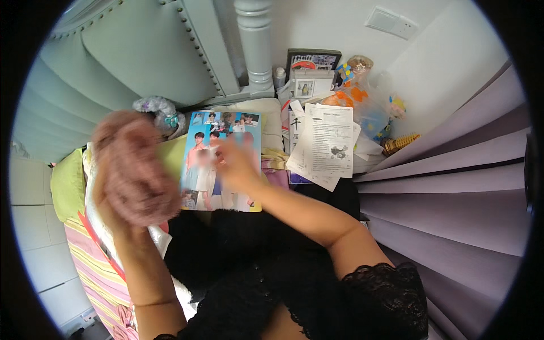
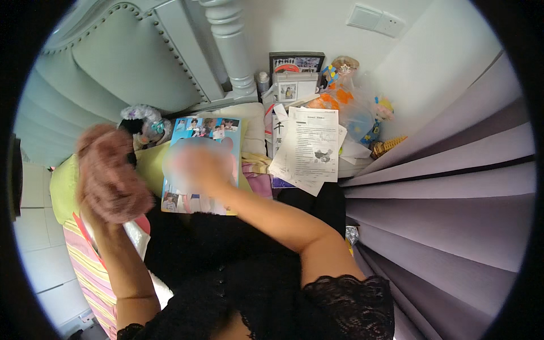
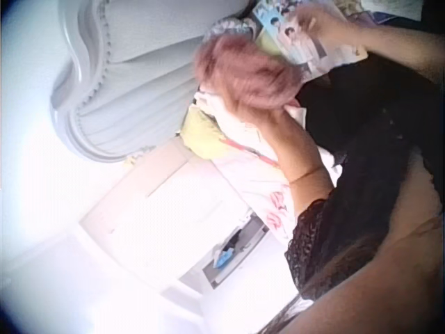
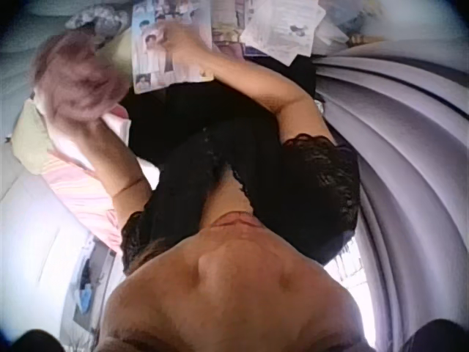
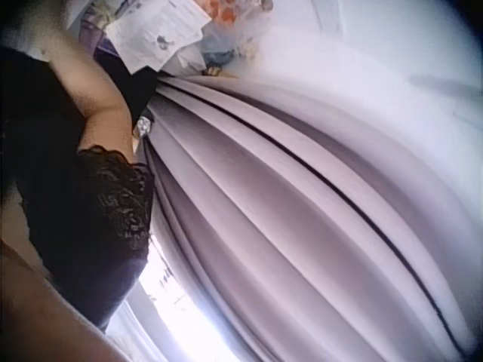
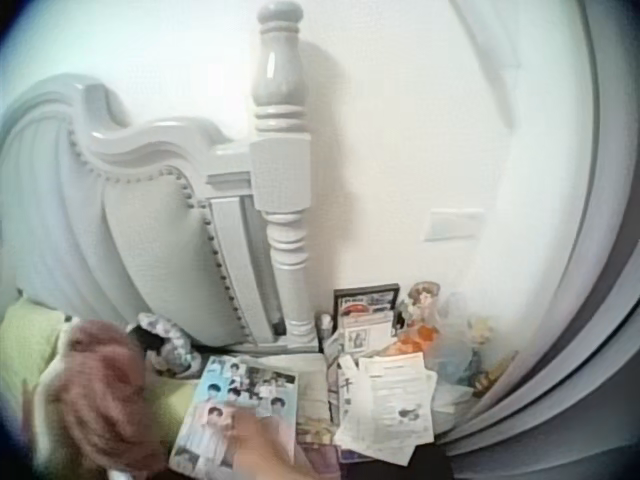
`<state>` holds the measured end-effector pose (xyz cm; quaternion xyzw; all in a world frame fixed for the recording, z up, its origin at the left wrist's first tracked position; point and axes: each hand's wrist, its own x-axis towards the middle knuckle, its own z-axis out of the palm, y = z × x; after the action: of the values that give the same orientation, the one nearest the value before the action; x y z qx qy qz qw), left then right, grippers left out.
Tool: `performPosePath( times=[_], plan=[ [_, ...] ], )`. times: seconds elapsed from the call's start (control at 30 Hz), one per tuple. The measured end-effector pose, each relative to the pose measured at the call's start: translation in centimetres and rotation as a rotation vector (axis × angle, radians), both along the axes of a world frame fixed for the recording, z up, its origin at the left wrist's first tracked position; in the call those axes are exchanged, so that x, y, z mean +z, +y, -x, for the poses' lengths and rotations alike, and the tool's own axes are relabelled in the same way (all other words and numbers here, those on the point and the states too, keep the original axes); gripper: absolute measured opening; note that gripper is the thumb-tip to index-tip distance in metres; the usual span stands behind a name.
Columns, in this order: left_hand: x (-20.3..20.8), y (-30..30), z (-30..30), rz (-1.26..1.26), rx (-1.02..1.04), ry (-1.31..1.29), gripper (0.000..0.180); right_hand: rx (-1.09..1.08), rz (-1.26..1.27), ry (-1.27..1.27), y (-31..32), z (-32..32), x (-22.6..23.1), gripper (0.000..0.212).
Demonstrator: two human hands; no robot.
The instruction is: The person wipes a gray wall panel and the headboard of a bed using a pink cloth. They move a stuffed toy and a poster to reach the wall, then wipe the headboard and bedpost. Finally, they handle several items on the bed, including papers and a plastic bag.
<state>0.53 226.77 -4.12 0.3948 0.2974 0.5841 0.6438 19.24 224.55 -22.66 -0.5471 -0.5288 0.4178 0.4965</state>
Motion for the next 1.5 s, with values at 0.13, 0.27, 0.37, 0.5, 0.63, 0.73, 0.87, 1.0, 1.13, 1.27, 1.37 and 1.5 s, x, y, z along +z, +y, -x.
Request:
performPosePath(
  times=[0.13,0.27,0.37,0.5,0.63,0.73,0.87,1.0,1.13,1.27,1.37,1.5],
  plan=[
    [-1.0,1.8,-12.8,0.571,-0.358,-0.053,0.031,-0.889,0.062,-0.69,-5.5,-20.9,-13.3,0.048],
    [-6.3,3.1,-19.3,0.799,-0.585,-0.039,0.036,-1.098,0.799,-0.357,-13.1,-28.9,-18.0,0.069],
    [-10.5,3.7,-22.8,0.911,-0.609,-0.019,0.036,-0.936,0.823,-0.134,-14.7,-28.7,-20.6,0.07],
    [-12.4,3.6,-25.2,0.932,-0.596,0.012,0.036,-0.834,0.748,-0.15,-13.2,-26.2,-19.2,0.063],
    [-12.9,3.3,-25.4,0.925,-0.54,0.047,0.036,-0.784,0.742,-0.355,-11.5,-24.2,-12.9,0.047],
    [-14.2,3.5,-24.5,0.936,-0.529,0.038,0.035,-0.688,0.81,-0.392,-12.2,-23.6,-12.8,0.043],
    [-16.1,3.1,-23.8,0.951,-0.521,0.018,0.037,-0.664,0.696,-0.327,-14.4,-24.0,-13.7,0.035],
    [-16.8,2.8,-23.2,0.98,-0.512,-0.037,0.04,-0.803,0.469,-0.083,-15.3,-25.7,-12.1,0.026],
    [-16.2,2.9,-22.3,0.933,-0.502,-0.031,0.039,-0.828,0.298,0.374,-15.2,-27.0,-9.9,0.029],
    [-16.6,3.4,-21.8,0.917,-0.504,-0.053,0.037,-0.668,0.427,0.234,-15.3,-28.0,-11.6,0.036],
    [-17.2,3.5,-21.7,0.901,-0.539,-0.074,0.038,-0.595,0.577,-0.133,-14.6,-27.4,-16.0,0.041],
    [-17.2,2.7,-22.0,0.927,-0.511,-0.055,0.039,-0.65,0.832,-0.323,-11.3,-25.1,-14.2,0.044]
  ],
)
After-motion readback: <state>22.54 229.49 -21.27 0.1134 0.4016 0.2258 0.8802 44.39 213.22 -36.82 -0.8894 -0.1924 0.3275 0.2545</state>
